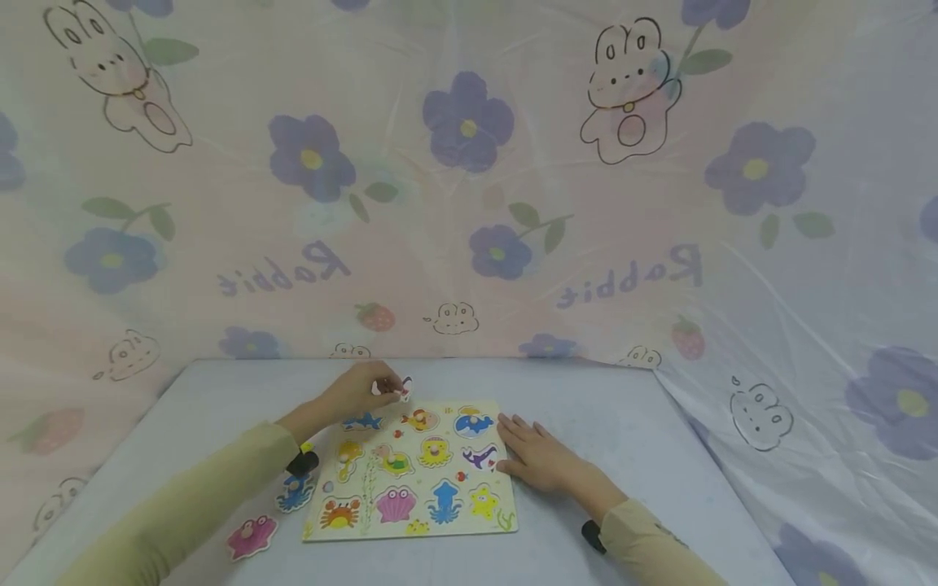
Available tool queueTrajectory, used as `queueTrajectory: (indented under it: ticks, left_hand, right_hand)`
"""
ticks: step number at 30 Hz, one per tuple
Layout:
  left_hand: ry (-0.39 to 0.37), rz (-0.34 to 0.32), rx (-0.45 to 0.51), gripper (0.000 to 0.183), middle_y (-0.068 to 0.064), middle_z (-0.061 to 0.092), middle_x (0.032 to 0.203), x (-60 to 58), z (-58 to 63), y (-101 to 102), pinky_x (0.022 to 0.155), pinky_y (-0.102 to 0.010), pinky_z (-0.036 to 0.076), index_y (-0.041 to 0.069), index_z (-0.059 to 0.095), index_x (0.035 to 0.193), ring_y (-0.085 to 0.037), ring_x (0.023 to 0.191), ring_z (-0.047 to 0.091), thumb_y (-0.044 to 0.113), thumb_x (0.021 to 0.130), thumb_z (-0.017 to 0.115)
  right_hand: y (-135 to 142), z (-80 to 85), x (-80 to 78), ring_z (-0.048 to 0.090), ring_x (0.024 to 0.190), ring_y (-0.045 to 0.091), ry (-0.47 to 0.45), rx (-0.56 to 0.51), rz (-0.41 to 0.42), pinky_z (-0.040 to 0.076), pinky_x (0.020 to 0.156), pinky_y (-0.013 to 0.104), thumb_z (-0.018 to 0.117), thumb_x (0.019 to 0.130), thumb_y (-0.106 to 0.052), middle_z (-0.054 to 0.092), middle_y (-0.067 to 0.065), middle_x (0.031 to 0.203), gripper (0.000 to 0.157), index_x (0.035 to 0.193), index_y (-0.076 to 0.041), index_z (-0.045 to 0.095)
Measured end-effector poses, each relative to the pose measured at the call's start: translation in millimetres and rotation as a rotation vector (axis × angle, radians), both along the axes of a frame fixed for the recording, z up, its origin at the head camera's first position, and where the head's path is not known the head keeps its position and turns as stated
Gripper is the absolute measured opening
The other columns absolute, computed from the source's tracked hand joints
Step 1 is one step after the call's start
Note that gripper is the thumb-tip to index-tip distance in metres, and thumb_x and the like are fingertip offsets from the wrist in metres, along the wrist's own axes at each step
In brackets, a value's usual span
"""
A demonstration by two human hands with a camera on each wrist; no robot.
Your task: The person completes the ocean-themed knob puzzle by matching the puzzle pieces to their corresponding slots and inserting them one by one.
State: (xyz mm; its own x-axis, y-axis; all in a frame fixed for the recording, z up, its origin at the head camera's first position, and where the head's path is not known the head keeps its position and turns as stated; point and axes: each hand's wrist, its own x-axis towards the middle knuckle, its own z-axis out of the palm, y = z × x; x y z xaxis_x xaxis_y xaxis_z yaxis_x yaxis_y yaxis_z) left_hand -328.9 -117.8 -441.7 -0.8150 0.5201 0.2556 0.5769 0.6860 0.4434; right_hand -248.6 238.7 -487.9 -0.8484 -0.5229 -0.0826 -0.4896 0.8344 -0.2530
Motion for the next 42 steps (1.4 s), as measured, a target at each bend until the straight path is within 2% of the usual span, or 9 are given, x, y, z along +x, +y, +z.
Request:
queueTrajectory:
  ticks: [4, 8, 16, 28, 35, 42]
  left_hand:
    - [-0.008, -0.055, -0.026, 0.01, 0.013, 0.058, 0.087, 8.7, -0.2, 13.7, 0.071, -0.021, 0.048, 0.02, 0.068, 0.096, -0.003, 0.079, 0.055, 0.023, 0.086, 0.07]
    - [-0.026, -0.079, -0.05, 0.012, 0.016, 0.056, 0.088, 17.0, -1.7, 26.0, 0.073, -0.02, 0.048, 0.022, 0.068, 0.098, -0.003, 0.081, 0.055, 0.026, 0.087, 0.07]
    - [-0.072, -0.157, -0.092, 0.01, 0.016, 0.056, 0.091, 31.3, -3.0, 52.8, 0.073, -0.018, 0.047, 0.026, 0.068, 0.097, -0.002, 0.082, 0.055, 0.029, 0.087, 0.07]
    - [-0.018, -0.287, -0.243, 0.007, 0.016, 0.056, 0.088, 49.0, -5.9, 100.9, 0.067, -0.015, 0.043, 0.028, 0.068, 0.093, 0.0, 0.076, 0.05, 0.031, 0.087, 0.069]
    - [-0.008, -0.336, -0.237, 0.006, 0.014, 0.056, 0.087, 49.2, -7.1, 119.9, 0.063, -0.014, 0.042, 0.027, 0.068, 0.093, 0.003, 0.073, 0.049, 0.03, 0.088, 0.069]
    - [-0.057, -0.33, -0.245, 0.006, 0.017, 0.055, 0.085, 45.2, -15.0, 131.5, 0.061, -0.015, 0.042, 0.027, 0.069, 0.093, 0.003, 0.071, 0.049, 0.03, 0.087, 0.069]
  right_hand:
    - [1.2, -0.8, 1.3, 0.015, 0.144, 0.03, 0.021, -0.007, -0.005, 0.013, 0.112, 0.056, 0.047, 0.094, -0.052, 0.018, 0.002, 0.157, 0.073, 0.151, -0.014, 0.023]
    - [0.9, -0.4, 1.9, 0.015, 0.144, 0.03, 0.034, -0.003, -0.012, 0.013, 0.112, 0.056, 0.047, 0.094, -0.054, 0.019, 0.001, 0.157, 0.073, 0.151, -0.014, 0.024]
    - [2.8, 4.1, 3.4, 0.014, 0.144, 0.031, 0.005, -0.021, -0.006, 0.011, 0.112, 0.056, 0.049, 0.092, -0.055, 0.019, 0.002, 0.157, 0.075, 0.151, -0.015, 0.023]
    - [10.8, -1.1, 1.1, 0.013, 0.144, 0.03, -0.043, -0.018, 0.024, 0.015, 0.112, 0.057, 0.045, 0.091, -0.061, 0.016, 0.0, 0.158, 0.079, 0.152, -0.018, 0.02]
    - [12.5, -2.4, 0.1, 0.014, 0.144, 0.029, -0.002, 0.031, 0.056, 0.016, 0.111, 0.056, 0.041, 0.091, -0.063, 0.016, 0.0, 0.158, 0.079, 0.152, -0.017, 0.02]
    - [12.1, 1.6, 2.8, 0.015, 0.144, 0.03, -0.002, 0.017, 0.067, 0.016, 0.111, 0.057, 0.043, 0.092, -0.061, 0.017, 0.0, 0.158, 0.077, 0.151, -0.016, 0.022]
